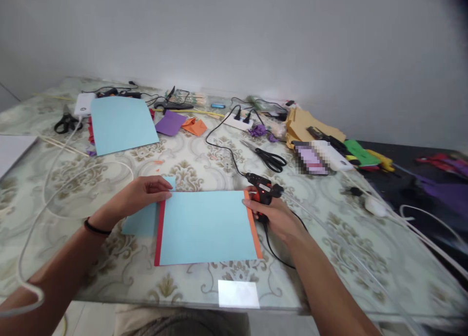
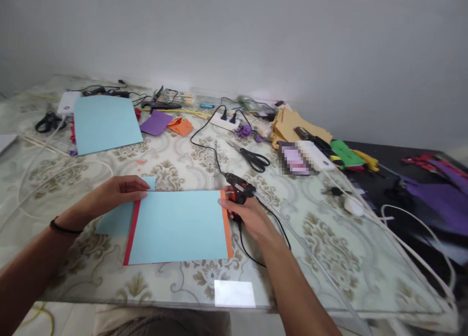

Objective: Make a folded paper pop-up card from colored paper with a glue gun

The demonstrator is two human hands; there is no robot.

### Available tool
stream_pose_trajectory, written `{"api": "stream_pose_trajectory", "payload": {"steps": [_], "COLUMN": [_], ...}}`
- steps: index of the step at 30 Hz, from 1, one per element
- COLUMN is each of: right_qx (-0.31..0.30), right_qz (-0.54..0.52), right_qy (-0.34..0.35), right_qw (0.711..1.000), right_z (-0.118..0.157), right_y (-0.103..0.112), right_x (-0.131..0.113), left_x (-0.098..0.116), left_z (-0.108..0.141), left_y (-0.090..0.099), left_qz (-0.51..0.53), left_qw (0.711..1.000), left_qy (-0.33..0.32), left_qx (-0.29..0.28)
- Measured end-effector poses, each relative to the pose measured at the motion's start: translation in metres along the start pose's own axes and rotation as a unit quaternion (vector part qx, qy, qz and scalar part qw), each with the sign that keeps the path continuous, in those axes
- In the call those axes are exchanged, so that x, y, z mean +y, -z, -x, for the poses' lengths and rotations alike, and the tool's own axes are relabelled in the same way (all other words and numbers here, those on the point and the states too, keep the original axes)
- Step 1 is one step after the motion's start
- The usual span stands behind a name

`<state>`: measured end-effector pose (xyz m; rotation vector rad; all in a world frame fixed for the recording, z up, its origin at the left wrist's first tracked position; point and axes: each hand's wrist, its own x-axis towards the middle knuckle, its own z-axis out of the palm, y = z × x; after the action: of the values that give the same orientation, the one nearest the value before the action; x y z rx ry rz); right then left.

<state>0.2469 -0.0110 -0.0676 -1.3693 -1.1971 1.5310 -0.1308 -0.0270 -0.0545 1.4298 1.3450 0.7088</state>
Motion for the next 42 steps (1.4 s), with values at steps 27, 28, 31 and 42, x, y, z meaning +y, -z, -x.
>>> {"api": "stream_pose_trajectory", "payload": {"steps": [27,28,31,42], "right_qx": [-0.01,-0.012,-0.019,-0.043], "right_qz": [-0.016,-0.015,-0.015,-0.031], "right_qy": [0.005,0.006,0.012,0.042], "right_qw": [1.0,1.0,1.0,0.998], "right_z": [0.007,0.008,0.011,0.011], "right_y": [-0.016,-0.017,-0.02,-0.018], "right_x": [-0.002,-0.004,-0.009,-0.013], "left_x": [0.025,0.029,0.043,0.083], "left_z": [0.001,0.0,-0.004,-0.052], "left_y": [-0.008,-0.009,-0.018,-0.063], "left_qz": [-0.12,-0.155,-0.253,-0.215], "left_qw": [0.989,0.984,0.964,0.96], "left_qy": [-0.028,-0.031,-0.046,-0.073], "left_qx": [-0.085,-0.084,-0.073,-0.165]}}
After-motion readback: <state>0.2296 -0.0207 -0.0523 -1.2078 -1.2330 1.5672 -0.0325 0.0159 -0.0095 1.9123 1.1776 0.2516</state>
